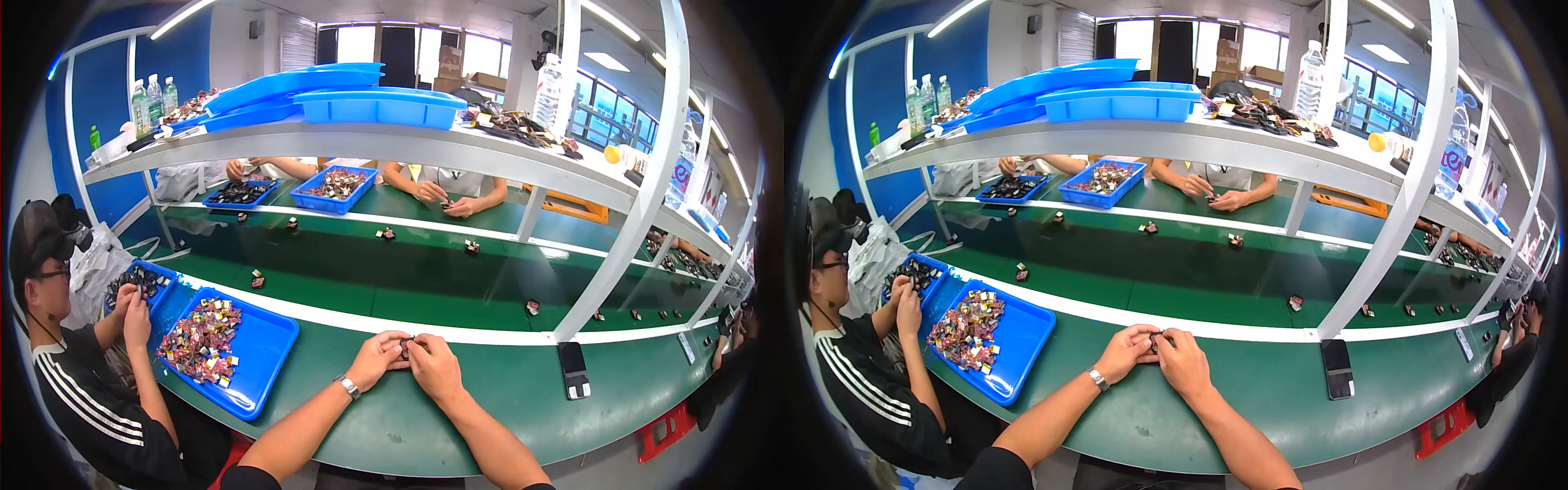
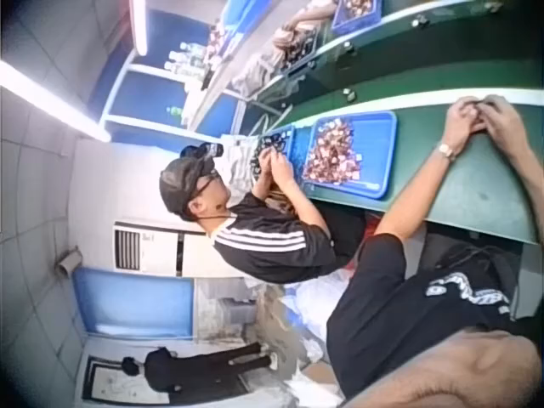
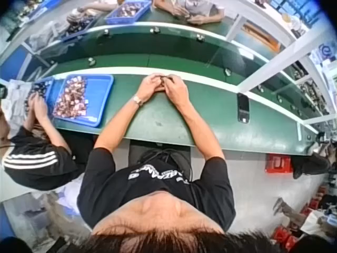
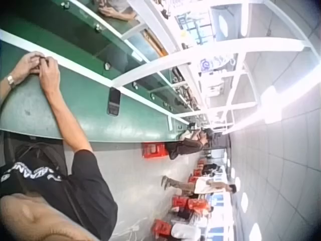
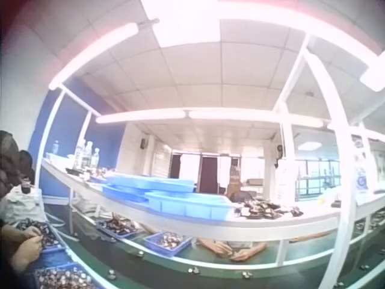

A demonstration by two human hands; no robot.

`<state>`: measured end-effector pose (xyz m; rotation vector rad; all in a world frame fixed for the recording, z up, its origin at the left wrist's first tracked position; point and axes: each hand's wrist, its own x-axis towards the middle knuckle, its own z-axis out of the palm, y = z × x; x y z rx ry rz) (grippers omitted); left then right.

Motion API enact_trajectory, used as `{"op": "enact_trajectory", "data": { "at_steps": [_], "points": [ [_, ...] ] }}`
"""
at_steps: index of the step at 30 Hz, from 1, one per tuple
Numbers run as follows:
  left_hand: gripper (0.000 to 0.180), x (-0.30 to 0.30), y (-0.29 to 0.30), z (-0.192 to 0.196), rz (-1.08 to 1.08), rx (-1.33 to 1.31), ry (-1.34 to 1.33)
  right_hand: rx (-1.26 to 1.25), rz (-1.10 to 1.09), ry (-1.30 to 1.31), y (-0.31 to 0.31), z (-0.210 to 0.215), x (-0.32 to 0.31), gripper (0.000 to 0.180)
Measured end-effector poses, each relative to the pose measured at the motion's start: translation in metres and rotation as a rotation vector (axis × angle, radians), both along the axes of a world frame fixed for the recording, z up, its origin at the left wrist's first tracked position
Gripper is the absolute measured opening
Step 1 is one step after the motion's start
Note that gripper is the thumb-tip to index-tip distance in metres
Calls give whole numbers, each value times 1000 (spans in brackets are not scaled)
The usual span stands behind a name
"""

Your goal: Sorting and assembling small components into electronic units on a factory conveyor belt.

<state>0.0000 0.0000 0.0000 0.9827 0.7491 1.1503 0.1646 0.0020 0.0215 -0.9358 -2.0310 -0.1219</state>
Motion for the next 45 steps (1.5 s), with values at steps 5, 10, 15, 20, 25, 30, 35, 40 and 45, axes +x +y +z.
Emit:
{"op": "enact_trajectory", "data": {
  "at_steps": [5, 10, 15, 20, 25, 30, 35, 40, 45],
  "points": [
    [27, -3, -1, 0, 12, 1, 33, -11, 7, 37, -3, 0, -4, 6],
    [25, 0, -3, 6, 45, -19, 37, 45, 19, 46, 2, 0, -2, 15],
    [23, 6, -1, 2, 114, 54, 94, -49, 51, 171, 1, 4, -2, 19],
    [20, 9, 1, -2, 132, 73, 134, -448, 114, 491, 6, -8, 2, 20],
    [18, 9, 0, -4, 173, 122, 195, -520, 128, 536, 5, -5, -2, 19],
    [18, 8, 1, -8, 179, 138, 196, -537, 126, 553, 4, -5, -2, 18],
    [21, 8, -1, -10, 164, 214, 207, -545, 110, 560, 2, -4, -4, 18],
    [21, 7, 2, -11, 140, 212, 209, -454, 121, 488, 2, -6, 0, 18],
    [23, 2, 2, -12, 126, 214, 231, -481, 156, 499, 6, -8, -3, 17]
  ]
}}
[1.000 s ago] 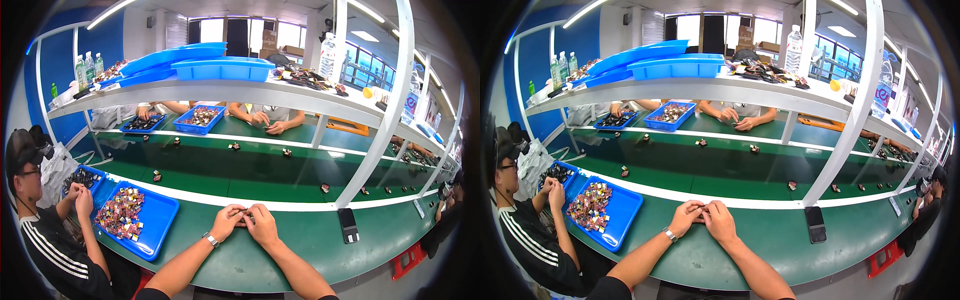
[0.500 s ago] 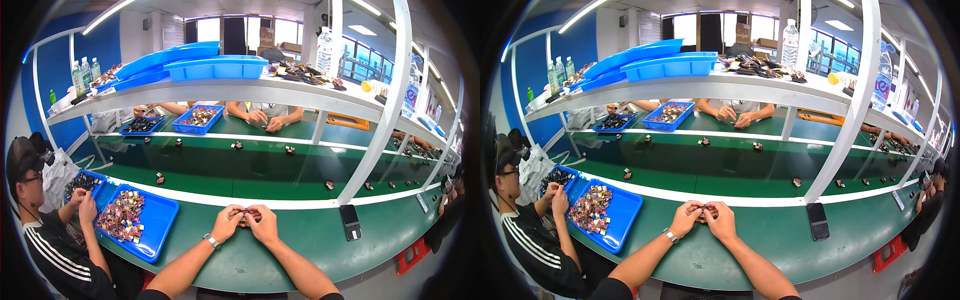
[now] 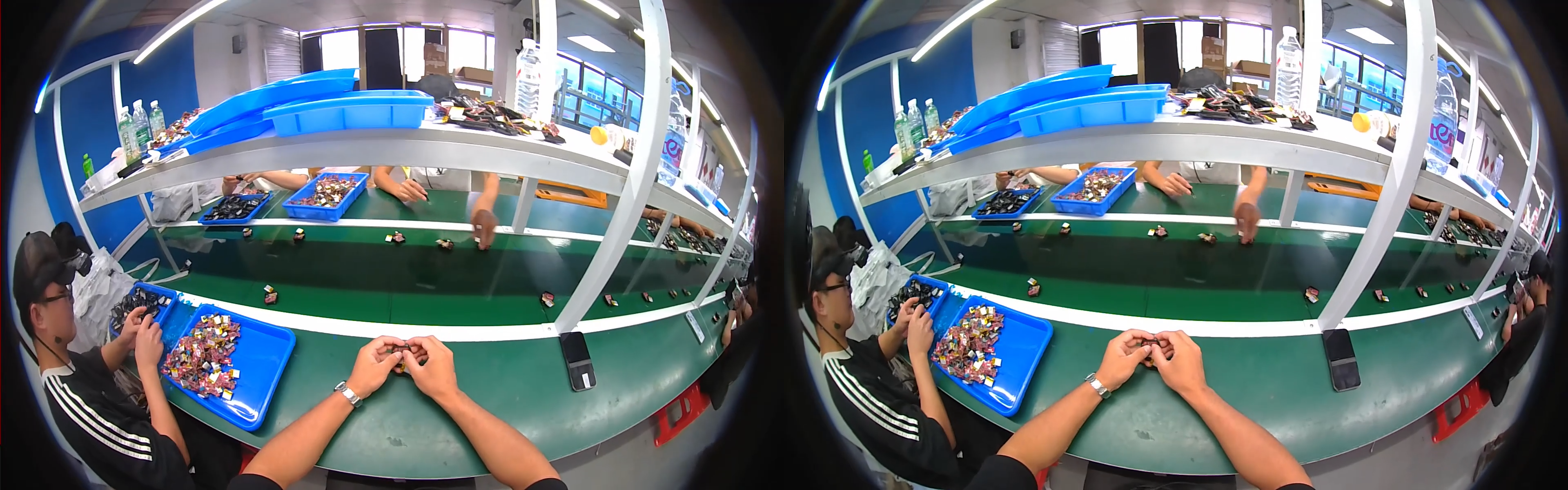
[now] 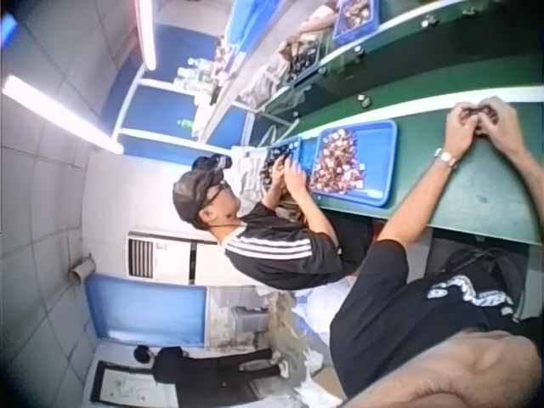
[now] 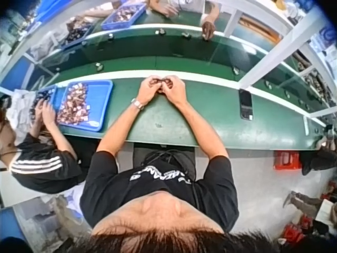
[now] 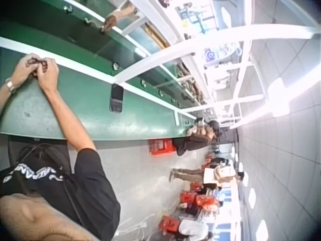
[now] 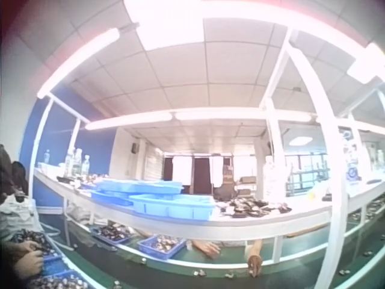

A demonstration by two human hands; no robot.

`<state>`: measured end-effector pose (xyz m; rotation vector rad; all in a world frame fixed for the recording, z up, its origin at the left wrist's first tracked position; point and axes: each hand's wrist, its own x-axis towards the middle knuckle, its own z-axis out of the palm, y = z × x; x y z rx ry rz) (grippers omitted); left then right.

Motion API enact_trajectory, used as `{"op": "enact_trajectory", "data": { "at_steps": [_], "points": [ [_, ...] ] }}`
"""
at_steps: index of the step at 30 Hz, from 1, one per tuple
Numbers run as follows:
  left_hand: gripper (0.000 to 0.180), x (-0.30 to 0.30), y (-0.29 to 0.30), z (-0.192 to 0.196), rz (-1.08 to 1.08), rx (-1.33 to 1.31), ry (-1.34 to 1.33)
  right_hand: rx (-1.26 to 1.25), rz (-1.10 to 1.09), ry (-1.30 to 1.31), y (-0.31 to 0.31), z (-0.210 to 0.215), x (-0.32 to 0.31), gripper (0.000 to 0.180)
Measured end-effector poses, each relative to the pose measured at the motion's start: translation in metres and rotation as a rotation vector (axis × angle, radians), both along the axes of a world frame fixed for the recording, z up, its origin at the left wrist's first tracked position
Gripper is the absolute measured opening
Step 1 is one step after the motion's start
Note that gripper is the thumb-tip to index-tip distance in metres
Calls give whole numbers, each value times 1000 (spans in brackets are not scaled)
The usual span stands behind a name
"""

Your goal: Sorting and assembling small components into electronic units on a factory conveyor belt.

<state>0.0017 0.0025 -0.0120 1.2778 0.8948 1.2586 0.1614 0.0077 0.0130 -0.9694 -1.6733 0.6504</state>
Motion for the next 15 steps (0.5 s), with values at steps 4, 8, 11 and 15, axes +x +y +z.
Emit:
{"op": "enact_trajectory", "data": {
  "at_steps": [4, 8, 11, 15],
  "points": [
    [28, 5, 0, 1, 66, 12, -27, -190, -36, 107, 19, -22, 10, 16],
    [18, -6, -16, 34, 313, 330, 675, -263, -250, 137, 54, -22, 39, 18],
    [11, -4, -23, 53, 175, 771, 1101, -232, -360, 104, 85, -18, 49, 15],
    [9, 17, -50, 93, -48, 974, 1474, -74, -422, 11, 122, -28, 60, 16]
  ]
}}
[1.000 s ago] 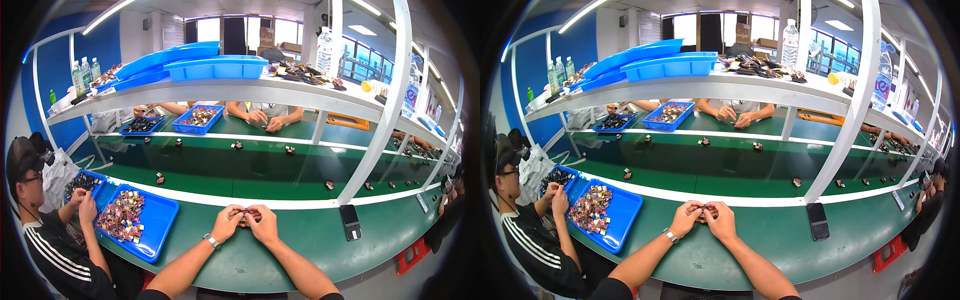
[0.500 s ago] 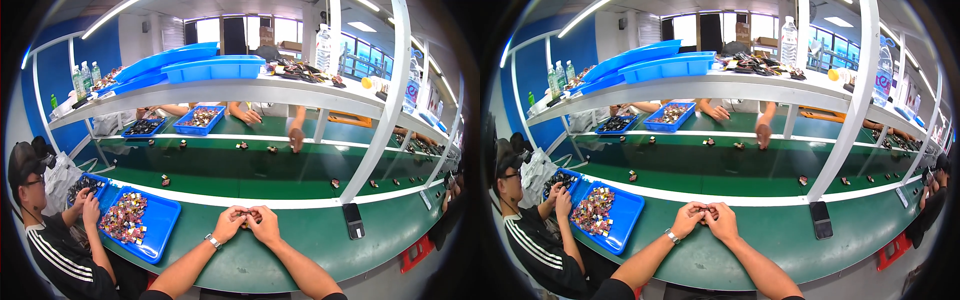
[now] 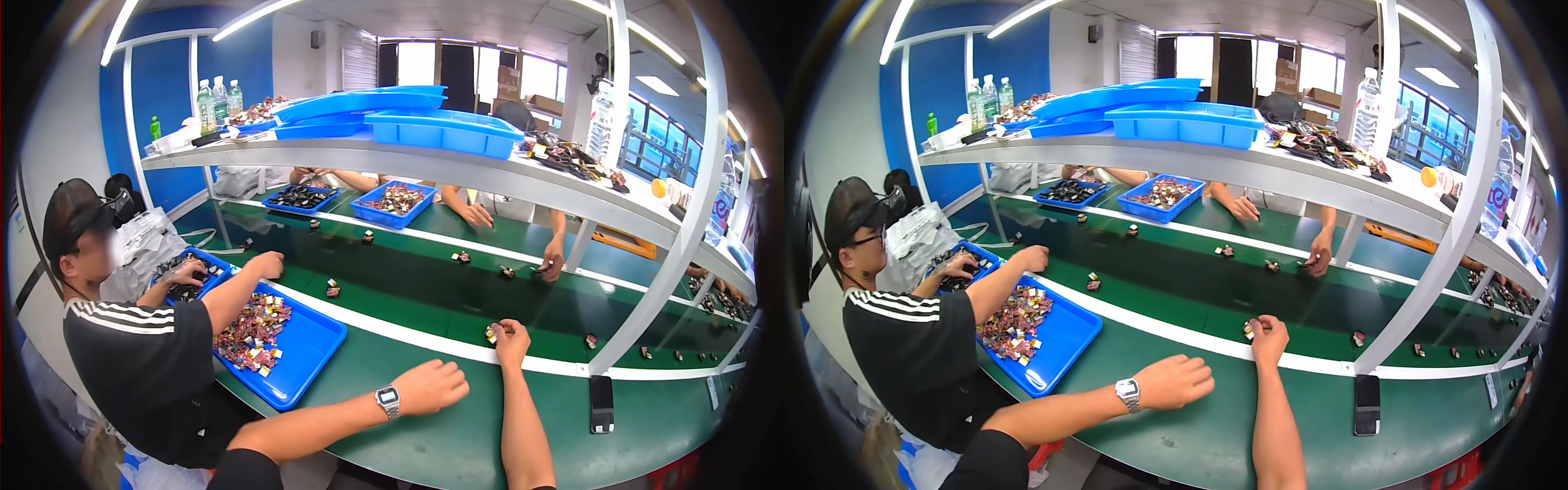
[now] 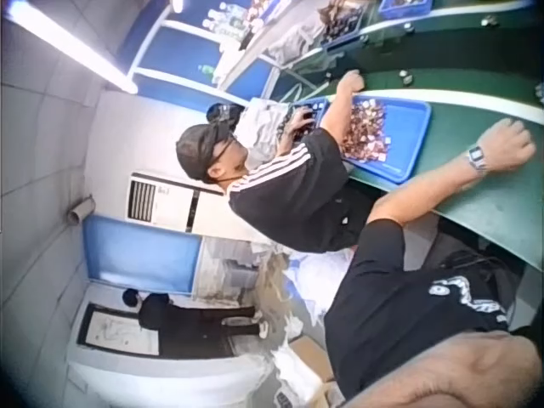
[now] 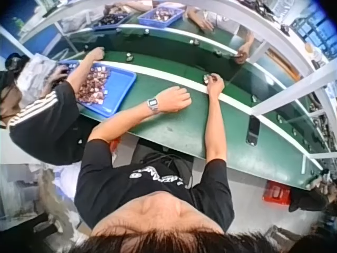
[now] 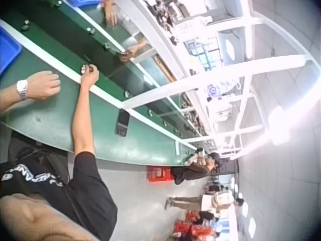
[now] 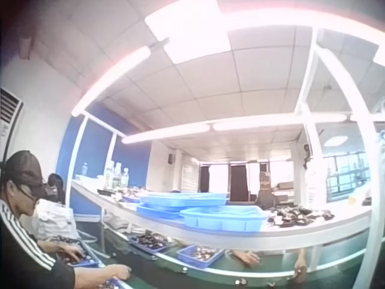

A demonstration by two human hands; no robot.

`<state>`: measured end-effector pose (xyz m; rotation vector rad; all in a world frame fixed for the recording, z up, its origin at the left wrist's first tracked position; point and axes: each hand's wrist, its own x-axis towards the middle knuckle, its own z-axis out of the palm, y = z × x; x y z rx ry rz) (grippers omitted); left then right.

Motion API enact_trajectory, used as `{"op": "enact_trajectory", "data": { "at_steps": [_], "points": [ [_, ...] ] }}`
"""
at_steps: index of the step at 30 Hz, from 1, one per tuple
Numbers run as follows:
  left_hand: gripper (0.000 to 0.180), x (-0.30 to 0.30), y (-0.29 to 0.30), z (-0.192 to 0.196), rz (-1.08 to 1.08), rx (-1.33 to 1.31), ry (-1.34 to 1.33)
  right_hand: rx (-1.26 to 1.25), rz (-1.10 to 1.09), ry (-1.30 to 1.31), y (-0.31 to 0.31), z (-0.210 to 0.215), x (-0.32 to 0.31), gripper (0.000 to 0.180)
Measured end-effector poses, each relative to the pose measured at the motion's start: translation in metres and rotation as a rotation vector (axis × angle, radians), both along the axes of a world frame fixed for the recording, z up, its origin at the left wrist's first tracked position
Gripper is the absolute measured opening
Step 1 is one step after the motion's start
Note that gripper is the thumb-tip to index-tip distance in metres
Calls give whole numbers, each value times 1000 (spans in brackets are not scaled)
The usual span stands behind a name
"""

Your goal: Sorting and assembling small components into electronic units on a factory conveyor belt.

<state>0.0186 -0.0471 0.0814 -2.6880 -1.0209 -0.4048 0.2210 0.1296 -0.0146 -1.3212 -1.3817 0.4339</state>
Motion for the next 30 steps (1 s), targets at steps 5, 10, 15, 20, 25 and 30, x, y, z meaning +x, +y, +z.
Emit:
{"op": "enact_trajectory", "data": {
  "at_steps": [5, 10, 15, 20, 25, 30],
  "points": [
    [15, -12, -27, 17, -225, 352, 187, 190, -140, -333, 4, 6, -3, 21],
    [20, -26, -42, 20, -258, 381, 256, 365, 150, -408, -32, 38, -90, 19],
    [20, -27, -54, 26, -267, 366, 247, 120, 514, -323, -20, 4, -198, 39],
    [19, -45, -60, 34, -189, 304, 252, -53, 551, -429, -25, 16, -284, 67],
    [18, -62, -60, 36, -114, 313, 299, -117, 468, -496, -28, 31, -319, 65],
    [16, -74, -55, 28, 68, 113, 154, -39, 377, -566, -6, 1, -330, 37]
  ]
}}
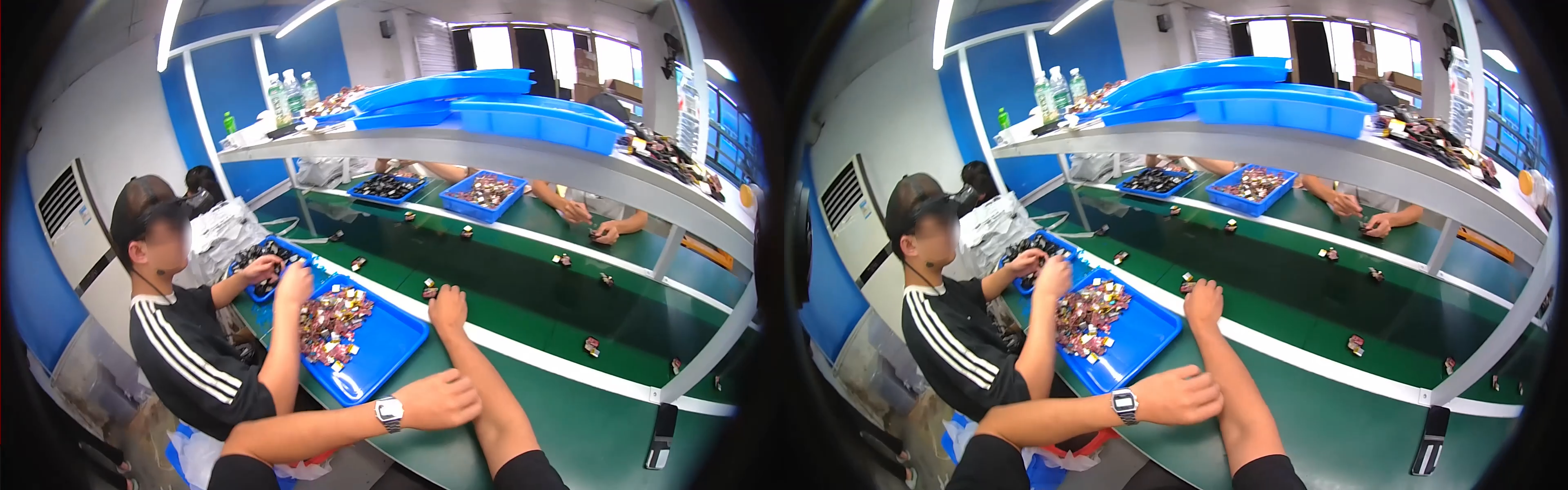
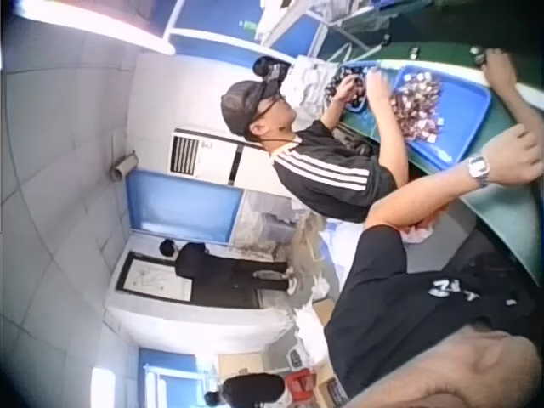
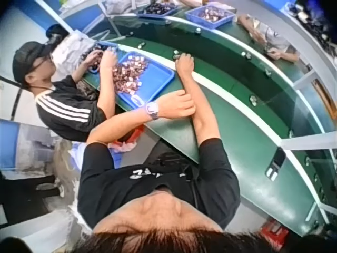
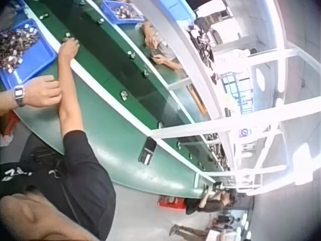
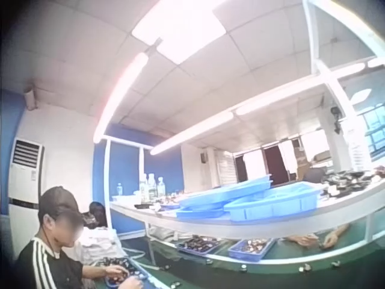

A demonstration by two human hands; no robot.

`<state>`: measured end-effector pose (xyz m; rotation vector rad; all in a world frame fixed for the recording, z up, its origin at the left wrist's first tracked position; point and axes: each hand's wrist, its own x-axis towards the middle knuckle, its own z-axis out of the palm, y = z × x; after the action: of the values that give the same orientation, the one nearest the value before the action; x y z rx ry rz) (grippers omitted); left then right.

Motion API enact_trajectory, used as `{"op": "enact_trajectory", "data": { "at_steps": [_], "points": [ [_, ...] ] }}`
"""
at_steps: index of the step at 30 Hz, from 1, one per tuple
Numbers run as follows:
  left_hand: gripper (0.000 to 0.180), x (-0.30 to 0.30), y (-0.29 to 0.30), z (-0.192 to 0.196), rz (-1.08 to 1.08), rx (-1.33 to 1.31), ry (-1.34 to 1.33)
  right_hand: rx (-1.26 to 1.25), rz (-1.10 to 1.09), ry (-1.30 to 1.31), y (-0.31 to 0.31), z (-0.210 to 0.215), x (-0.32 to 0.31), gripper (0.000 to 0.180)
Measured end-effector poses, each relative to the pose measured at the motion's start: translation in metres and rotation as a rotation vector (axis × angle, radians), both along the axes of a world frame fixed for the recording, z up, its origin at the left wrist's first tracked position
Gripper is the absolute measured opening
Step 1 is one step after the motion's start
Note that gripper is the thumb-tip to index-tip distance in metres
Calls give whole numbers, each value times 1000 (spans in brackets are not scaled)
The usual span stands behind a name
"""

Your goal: Sorting and assembling small components into electronic units on a factory conveyor belt.

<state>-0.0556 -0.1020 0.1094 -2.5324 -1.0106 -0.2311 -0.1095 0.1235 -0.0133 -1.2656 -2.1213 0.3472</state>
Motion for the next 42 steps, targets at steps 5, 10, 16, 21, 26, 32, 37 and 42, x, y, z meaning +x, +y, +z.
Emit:
{"op": "enact_trajectory", "data": {
  "at_steps": [5, 10, 16, 21, 26, 32, 37, 42],
  "points": [
    [13, -11, -4, -45, 390, -9, -756, -52, 13, 117, -6, 4, -7, 39],
    [11, 1, -61, -99, 465, -169, -822, -39, 22, 57, -5, 13, -1, 56],
    [10, 1, -63, -98, 457, -244, -860, -108, -7, 104, 7, 11, -8, 41],
    [9, 1, -60, -102, 415, -256, -920, -37, 5, 290, 25, -7, 39, 50],
    [12, -7, -28, -83, 604, -321, -1147, -210, 262, 527, -14, 12, 166, 57],
    [28, 11, 95, -69, 421, -864, -1442, -334, 325, 546, -84, 40, 282, 55],
    [33, 37, 110, -75, 261, -1441, -1482, -313, 456, 596, -107, 39, 305, 62],
    [36, 40, 119, -97, 52, -1474, -1565, -245, 389, 528, -103, 30, 313, 56]
  ]
}}
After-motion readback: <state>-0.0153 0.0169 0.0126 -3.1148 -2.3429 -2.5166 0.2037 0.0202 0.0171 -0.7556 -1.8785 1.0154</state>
